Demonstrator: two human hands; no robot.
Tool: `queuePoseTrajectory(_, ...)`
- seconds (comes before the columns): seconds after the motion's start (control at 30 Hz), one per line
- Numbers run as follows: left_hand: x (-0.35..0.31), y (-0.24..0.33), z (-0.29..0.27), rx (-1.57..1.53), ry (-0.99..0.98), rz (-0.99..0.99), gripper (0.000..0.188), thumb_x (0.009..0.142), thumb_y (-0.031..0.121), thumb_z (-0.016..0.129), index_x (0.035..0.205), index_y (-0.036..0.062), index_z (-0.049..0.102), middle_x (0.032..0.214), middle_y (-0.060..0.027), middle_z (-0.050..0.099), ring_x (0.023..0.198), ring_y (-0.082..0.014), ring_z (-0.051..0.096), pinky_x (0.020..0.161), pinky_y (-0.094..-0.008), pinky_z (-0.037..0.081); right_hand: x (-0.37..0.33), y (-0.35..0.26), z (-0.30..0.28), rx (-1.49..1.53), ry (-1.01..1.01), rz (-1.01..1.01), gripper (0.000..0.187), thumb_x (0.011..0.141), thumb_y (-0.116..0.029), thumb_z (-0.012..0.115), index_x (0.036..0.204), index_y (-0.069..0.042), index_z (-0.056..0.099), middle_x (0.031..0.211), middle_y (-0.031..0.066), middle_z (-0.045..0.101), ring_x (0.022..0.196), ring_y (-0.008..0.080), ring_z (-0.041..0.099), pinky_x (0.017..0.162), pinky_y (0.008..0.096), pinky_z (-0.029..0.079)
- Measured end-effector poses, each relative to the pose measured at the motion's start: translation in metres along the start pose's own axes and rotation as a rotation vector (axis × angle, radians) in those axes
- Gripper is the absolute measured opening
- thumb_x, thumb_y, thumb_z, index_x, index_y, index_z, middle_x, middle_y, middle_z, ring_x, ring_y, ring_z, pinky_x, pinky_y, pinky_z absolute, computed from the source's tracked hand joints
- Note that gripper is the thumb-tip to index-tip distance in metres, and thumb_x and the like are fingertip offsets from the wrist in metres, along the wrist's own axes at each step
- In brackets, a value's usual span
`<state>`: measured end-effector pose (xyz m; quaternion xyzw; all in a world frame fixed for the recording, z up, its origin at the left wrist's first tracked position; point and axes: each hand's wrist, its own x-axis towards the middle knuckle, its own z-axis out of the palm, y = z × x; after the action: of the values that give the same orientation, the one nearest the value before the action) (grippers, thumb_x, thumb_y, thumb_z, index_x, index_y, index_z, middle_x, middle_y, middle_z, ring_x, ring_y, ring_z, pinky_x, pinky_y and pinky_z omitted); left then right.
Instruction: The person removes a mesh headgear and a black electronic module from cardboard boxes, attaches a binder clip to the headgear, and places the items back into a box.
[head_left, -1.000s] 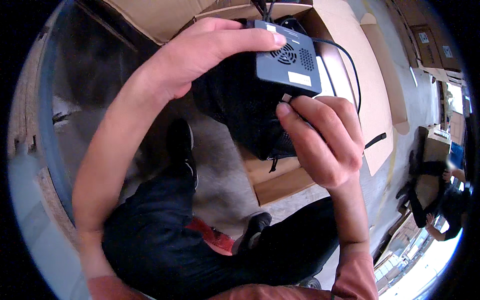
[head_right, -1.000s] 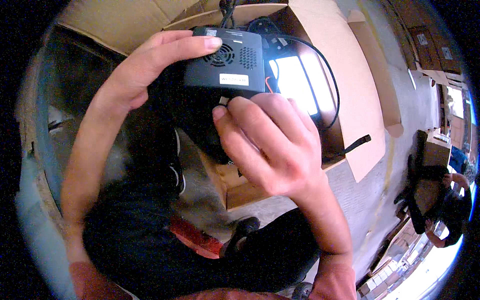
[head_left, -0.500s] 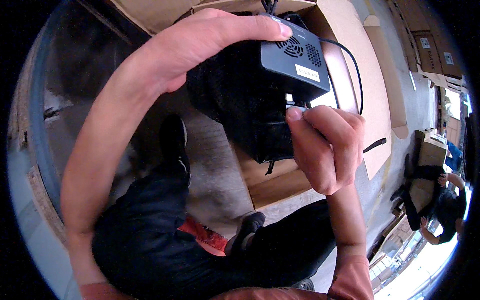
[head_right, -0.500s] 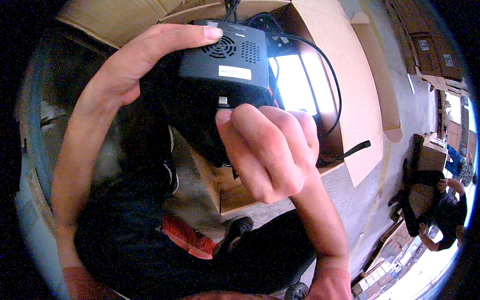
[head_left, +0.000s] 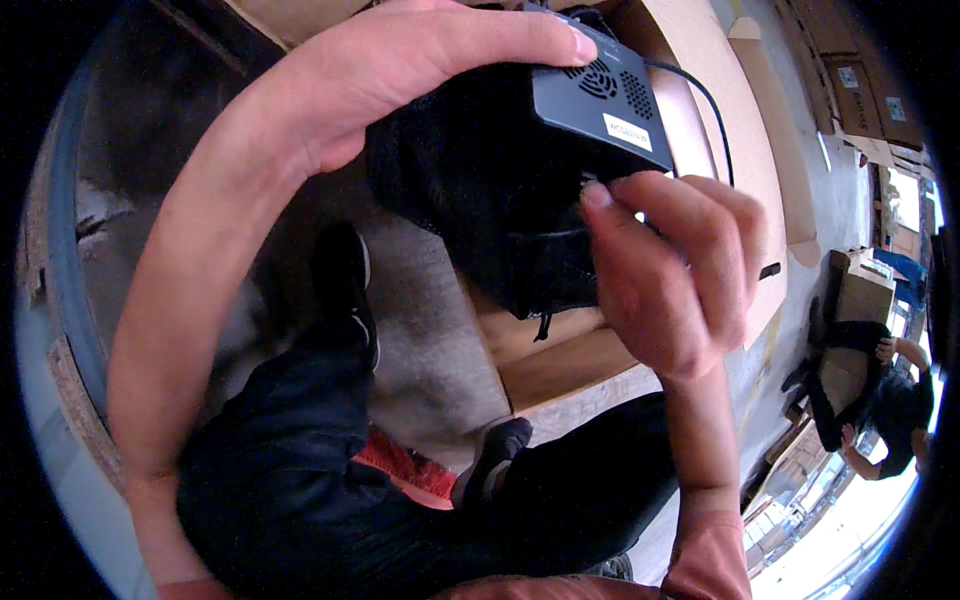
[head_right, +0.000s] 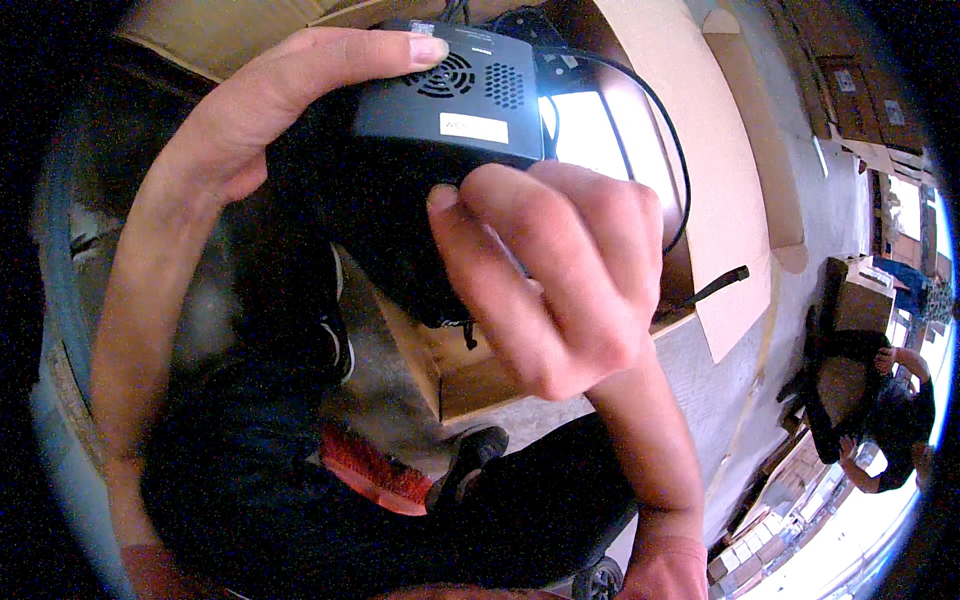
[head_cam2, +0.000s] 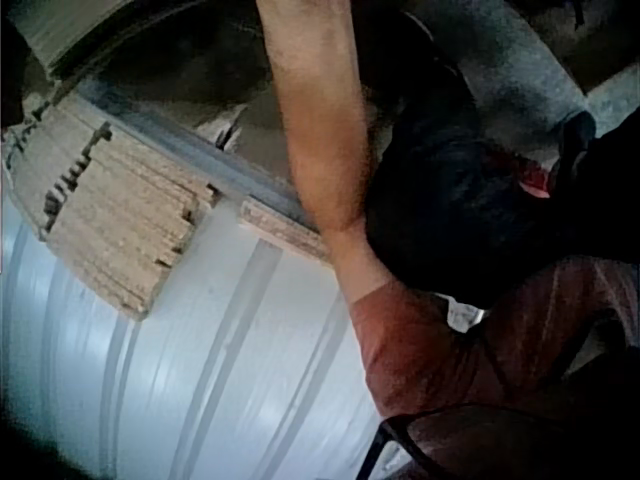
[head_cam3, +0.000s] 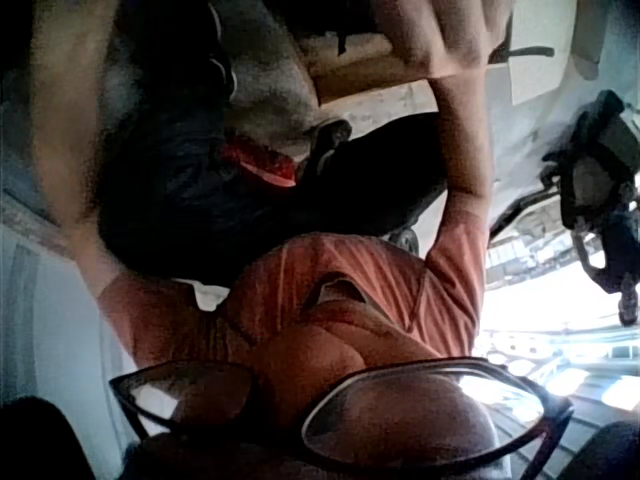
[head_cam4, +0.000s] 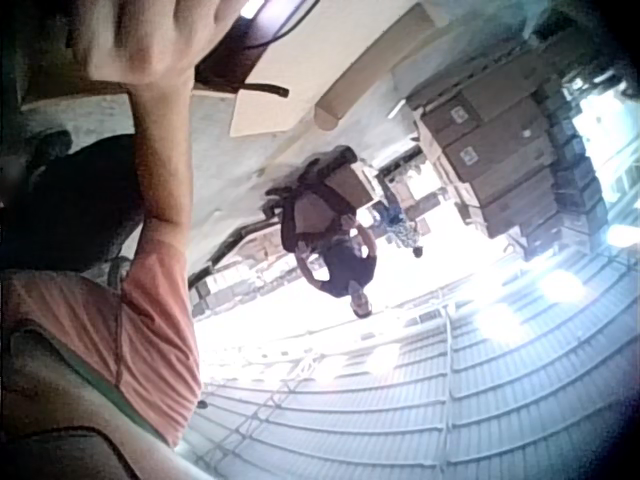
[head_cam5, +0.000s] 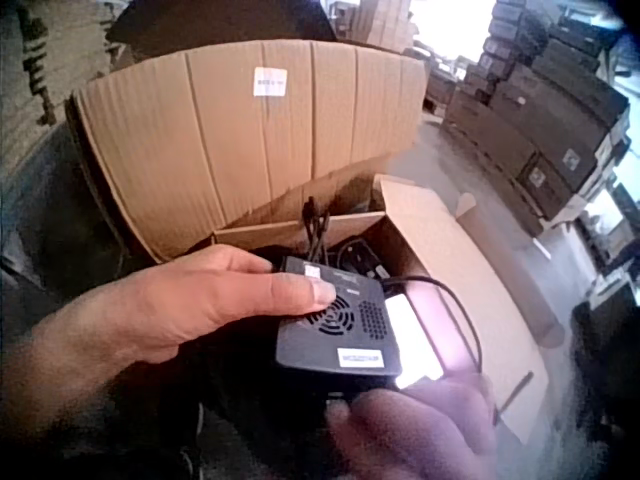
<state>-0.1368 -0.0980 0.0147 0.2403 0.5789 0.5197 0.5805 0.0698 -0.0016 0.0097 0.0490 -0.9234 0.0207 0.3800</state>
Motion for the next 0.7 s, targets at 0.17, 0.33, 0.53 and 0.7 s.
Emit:
queuePoseTrajectory(0.17, -0.002, 0.006, 0.002, 0.136, -0.049, 0.069, 0.045, 0.088, 0.038, 0.071, 0.114, 0.0018, 0.068, 0.102, -0.0051, 0.072, 0.090, -0.0122, 0.068, 0.083, -0.0252, 0.053, -0.001, 0.005, -0.008, 0.134, -0.026, 0.218, 0.044, 0.064, -0.012, 0.087, 0.103, -0.009, 0.066, 0.099, 0.0079, 0.059, 0.088, 0.0207, 0.056, 0.076, 0.0335, 0.044)
queuePoseTrajectory(0.33, -0.014, 0.006, 0.001, 0.135, -0.049, 0.133, 0.049, 0.087, 0.036, 0.072, 0.119, 0.0001, 0.065, 0.105, -0.0063, 0.071, 0.094, -0.0133, 0.067, 0.086, -0.0264, 0.052, -0.013, 0.008, 0.004, 0.508, 0.023, 0.489, 0.104, 0.066, -0.027, 0.092, 0.145, -0.002, 0.030, 0.137, 0.0201, 0.046, 0.118, 0.0318, 0.055, 0.099, 0.0416, 0.047)
queuePoseTrajectory(0.53, -0.027, 0.038, -0.006, 0.293, -0.202, -0.087, 0.085, 0.081, 0.053, 0.074, 0.142, 0.0002, 0.045, 0.138, -0.0127, 0.055, 0.126, -0.0315, 0.052, 0.106, -0.0381, 0.044, 0.001, 0.014, 0.001, 0.431, -0.098, 0.377, 0.099, 0.064, -0.031, 0.090, 0.142, 0.006, 0.041, 0.139, 0.0250, 0.050, 0.127, 0.0369, 0.053, 0.104, 0.0437, 0.048)
queuePoseTrajectory(0.7, -0.025, 0.015, 0.000, 0.321, -0.084, 0.104, 0.060, 0.085, 0.040, 0.073, 0.127, -0.0008, 0.058, 0.117, -0.0099, 0.065, 0.106, -0.0196, 0.062, 0.095, -0.0309, 0.049, -0.004, 0.020, 0.004, 0.348, -0.052, 0.304, 0.094, 0.059, -0.037, 0.092, 0.132, 0.008, 0.053, 0.128, 0.0240, 0.060, 0.122, 0.0361, 0.058, 0.105, 0.0446, 0.047)
